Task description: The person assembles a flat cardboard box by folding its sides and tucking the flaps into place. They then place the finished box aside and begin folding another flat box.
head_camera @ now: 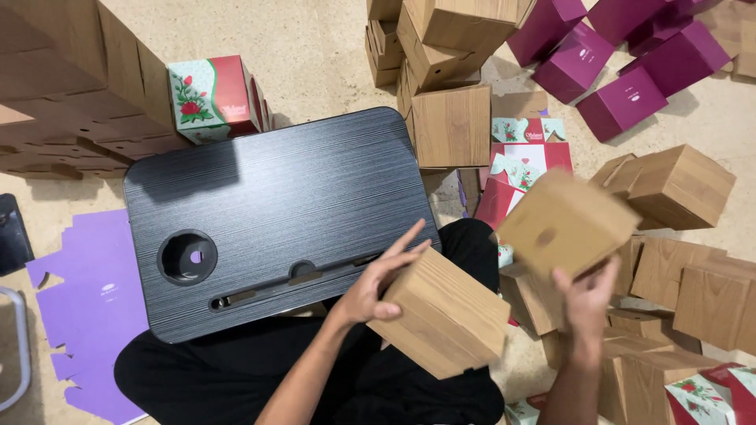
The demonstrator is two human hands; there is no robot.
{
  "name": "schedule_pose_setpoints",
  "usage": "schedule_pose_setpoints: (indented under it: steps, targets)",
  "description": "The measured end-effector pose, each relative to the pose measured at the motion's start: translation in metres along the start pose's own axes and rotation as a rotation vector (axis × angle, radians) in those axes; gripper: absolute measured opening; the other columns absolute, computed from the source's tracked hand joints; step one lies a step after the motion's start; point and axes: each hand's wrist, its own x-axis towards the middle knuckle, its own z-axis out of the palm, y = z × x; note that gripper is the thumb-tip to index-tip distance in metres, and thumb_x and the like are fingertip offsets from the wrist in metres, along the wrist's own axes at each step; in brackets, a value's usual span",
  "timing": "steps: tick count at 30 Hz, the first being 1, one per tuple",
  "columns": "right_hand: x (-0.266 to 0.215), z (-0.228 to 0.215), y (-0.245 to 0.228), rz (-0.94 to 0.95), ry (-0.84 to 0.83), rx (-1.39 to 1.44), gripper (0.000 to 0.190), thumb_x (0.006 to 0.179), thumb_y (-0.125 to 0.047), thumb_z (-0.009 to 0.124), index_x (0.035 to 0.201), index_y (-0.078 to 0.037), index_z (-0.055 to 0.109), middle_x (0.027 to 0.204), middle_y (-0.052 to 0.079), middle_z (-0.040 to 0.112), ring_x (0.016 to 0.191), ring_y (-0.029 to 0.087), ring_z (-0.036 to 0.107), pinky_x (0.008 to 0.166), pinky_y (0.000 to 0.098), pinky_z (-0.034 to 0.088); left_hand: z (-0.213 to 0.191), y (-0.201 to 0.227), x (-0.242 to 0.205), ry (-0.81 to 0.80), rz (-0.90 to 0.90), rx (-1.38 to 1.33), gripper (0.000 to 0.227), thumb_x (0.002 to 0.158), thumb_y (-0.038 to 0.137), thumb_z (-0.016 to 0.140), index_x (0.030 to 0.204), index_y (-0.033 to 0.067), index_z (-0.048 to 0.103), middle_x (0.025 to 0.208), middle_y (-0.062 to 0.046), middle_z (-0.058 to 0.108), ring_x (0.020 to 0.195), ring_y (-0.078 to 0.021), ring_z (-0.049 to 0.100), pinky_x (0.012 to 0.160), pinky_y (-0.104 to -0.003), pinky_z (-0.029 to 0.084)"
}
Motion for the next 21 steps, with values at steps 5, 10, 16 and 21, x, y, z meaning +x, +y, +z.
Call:
schedule_pose_setpoints:
  steps: [5, 10, 16, 21]
  targets:
    - [0.087, 0.005, 0.01, -0.253, 0.135, -0.126, 0.074, 0.089, -0.001, 0.082, 0.135, -0.008, 0.023, 0.142, 0.027, 0.046, 0.127, 0.029, 0.052, 0.105, 0.0343, 0.047, -0.012, 0.012, -0.004, 0.165, -0.053, -0.029, 0.09, 0.088, 0.079, 0.061, 0.14, 0.0056, 0.056, 0.167, -0.026, 0.025, 0.148, -0.0395, 0.04, 0.115, -0.056, 0.039]
    - [0.163, 0.018, 0.037, -0.156, 0.081, -0.618, 0.09, 0.077, -0.023, 0.093, 0.142, 0.001, 0.037, 0.139, 0.026, 0.039, 0.131, 0.042, 0.042, 0.11, 0.0542, 0.034, -0.011, -0.016, -0.022, 0.389, -0.176, -0.173, 0.089, 0.085, 0.064, 0.07, 0.145, 0.0025, 0.048, 0.148, -0.017, 0.05, 0.135, -0.0289, 0.05, 0.108, -0.043, 0.043]
    - [0.264, 0.018, 0.094, -0.392, 0.092, -0.846, 0.089, 0.068, -0.021, 0.098, 0.139, 0.001, 0.048, 0.125, 0.027, 0.044, 0.116, 0.045, 0.043, 0.106, 0.0526, 0.03, -0.014, -0.036, -0.028, 0.632, -0.24, -0.24, 0.081, 0.082, 0.057, 0.072, 0.139, 0.0051, 0.048, 0.128, -0.008, 0.061, 0.115, -0.0186, 0.061, 0.096, -0.035, 0.049]
    - [0.321, 0.022, 0.04, 0.173, 0.119, -1.093, 0.089, 0.109, -0.038, 0.07, 0.168, -0.008, 0.01, 0.163, 0.021, -0.009, 0.152, 0.039, -0.006, 0.13, 0.0573, 0.008, -0.015, -0.035, -0.03, 0.659, -0.24, -0.269, 0.08, 0.083, 0.056, 0.072, 0.139, 0.0041, 0.048, 0.126, -0.007, 0.061, 0.113, -0.0152, 0.06, 0.095, -0.031, 0.048]
